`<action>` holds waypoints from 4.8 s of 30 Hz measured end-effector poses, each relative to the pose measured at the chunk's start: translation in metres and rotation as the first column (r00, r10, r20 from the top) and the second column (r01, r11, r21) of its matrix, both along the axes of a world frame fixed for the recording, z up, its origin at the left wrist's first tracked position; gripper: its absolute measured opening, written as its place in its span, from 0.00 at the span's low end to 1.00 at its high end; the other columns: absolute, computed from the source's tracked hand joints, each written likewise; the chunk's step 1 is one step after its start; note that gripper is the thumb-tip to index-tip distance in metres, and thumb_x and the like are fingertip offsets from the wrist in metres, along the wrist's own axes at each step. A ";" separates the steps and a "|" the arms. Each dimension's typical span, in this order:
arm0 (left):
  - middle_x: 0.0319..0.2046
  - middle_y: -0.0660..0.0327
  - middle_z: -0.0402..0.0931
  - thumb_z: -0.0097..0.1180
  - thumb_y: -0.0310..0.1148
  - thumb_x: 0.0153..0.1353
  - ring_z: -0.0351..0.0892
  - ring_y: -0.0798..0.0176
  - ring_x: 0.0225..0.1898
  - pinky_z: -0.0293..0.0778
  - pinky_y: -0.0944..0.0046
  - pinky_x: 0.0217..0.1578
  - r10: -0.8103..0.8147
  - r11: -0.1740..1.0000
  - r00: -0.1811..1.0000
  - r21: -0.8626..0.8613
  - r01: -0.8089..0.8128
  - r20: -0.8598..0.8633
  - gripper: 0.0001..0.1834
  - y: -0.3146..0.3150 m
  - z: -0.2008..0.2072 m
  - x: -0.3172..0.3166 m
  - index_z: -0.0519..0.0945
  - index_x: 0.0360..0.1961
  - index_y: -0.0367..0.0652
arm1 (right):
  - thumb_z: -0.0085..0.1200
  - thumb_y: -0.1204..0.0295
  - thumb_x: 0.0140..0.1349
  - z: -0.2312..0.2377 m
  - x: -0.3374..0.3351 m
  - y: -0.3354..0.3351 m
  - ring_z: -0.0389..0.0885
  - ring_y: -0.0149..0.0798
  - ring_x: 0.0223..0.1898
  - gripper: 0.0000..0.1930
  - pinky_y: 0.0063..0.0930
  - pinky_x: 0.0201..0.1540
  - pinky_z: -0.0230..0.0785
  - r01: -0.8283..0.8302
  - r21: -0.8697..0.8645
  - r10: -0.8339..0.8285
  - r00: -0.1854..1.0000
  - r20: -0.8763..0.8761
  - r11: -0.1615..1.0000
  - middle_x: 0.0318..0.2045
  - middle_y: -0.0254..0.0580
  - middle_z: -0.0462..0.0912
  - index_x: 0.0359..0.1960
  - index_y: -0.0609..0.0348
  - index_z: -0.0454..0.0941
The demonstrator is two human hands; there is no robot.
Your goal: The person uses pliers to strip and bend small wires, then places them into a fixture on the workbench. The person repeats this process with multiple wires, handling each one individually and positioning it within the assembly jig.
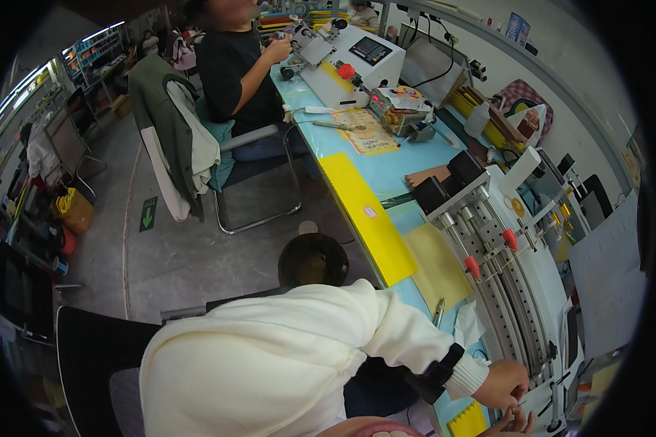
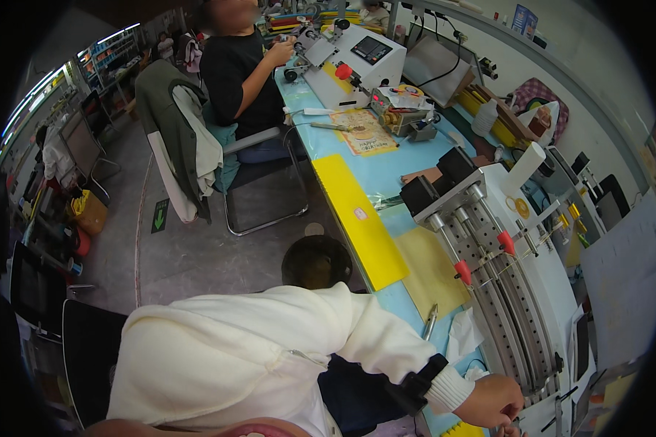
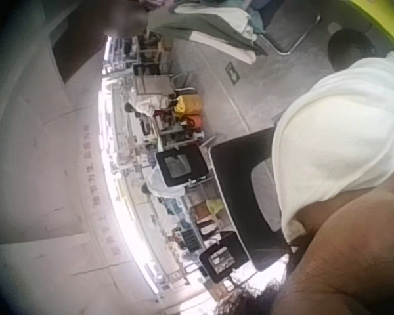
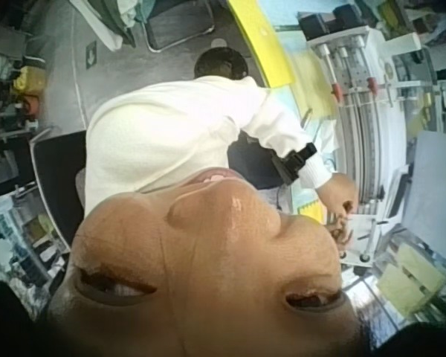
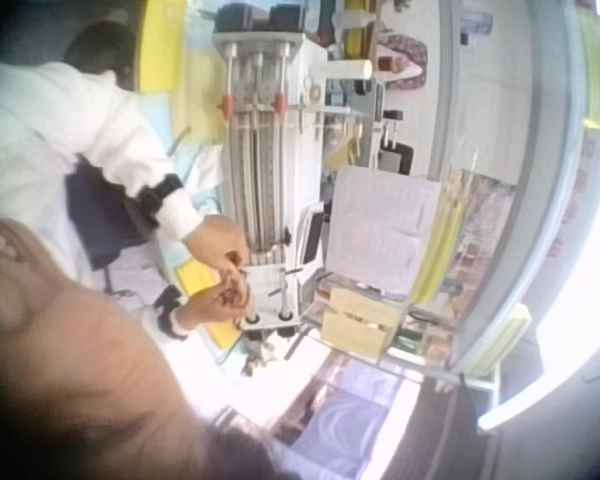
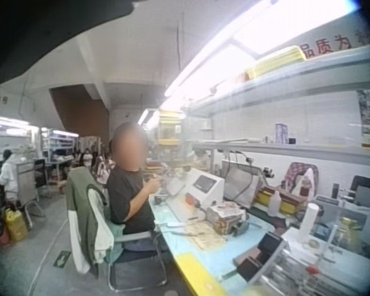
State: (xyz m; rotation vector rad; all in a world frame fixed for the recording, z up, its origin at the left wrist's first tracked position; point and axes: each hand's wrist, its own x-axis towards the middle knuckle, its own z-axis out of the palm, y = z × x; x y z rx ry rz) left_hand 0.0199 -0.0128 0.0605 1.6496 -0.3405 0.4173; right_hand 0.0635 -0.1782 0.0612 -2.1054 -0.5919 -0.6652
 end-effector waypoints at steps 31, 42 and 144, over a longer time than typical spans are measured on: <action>0.25 0.57 0.81 0.65 0.30 0.54 0.82 0.59 0.29 0.74 0.63 0.32 -0.102 0.987 0.994 -0.122 0.107 0.039 0.07 0.101 0.034 -0.087 0.81 0.28 0.37 | 0.61 0.83 0.62 0.019 -0.034 0.062 0.68 0.22 0.29 0.31 0.19 0.29 0.53 -0.114 -0.114 0.118 0.992 0.036 0.987 0.37 0.33 0.81 0.67 0.57 0.65; 0.25 0.56 0.79 0.65 0.28 0.52 0.80 0.56 0.30 0.72 0.58 0.32 -0.048 0.993 0.997 -0.108 0.054 0.063 0.07 0.106 0.028 -0.093 0.80 0.28 0.37 | 0.60 0.83 0.62 0.018 -0.049 0.068 0.69 0.22 0.29 0.31 0.20 0.29 0.53 -0.167 -0.159 0.178 0.982 0.058 0.973 0.37 0.33 0.81 0.67 0.58 0.65; 0.24 0.57 0.78 0.58 0.26 0.65 0.79 0.52 0.26 0.72 0.59 0.27 0.976 0.040 0.118 0.386 -0.922 0.182 0.01 0.373 -0.153 -0.256 0.79 0.37 0.42 | 0.60 0.88 0.55 -0.063 -0.162 0.321 0.83 0.41 0.35 0.09 0.27 0.38 0.73 -0.668 -0.058 0.603 0.704 -0.376 0.742 0.45 0.46 0.82 0.37 0.65 0.82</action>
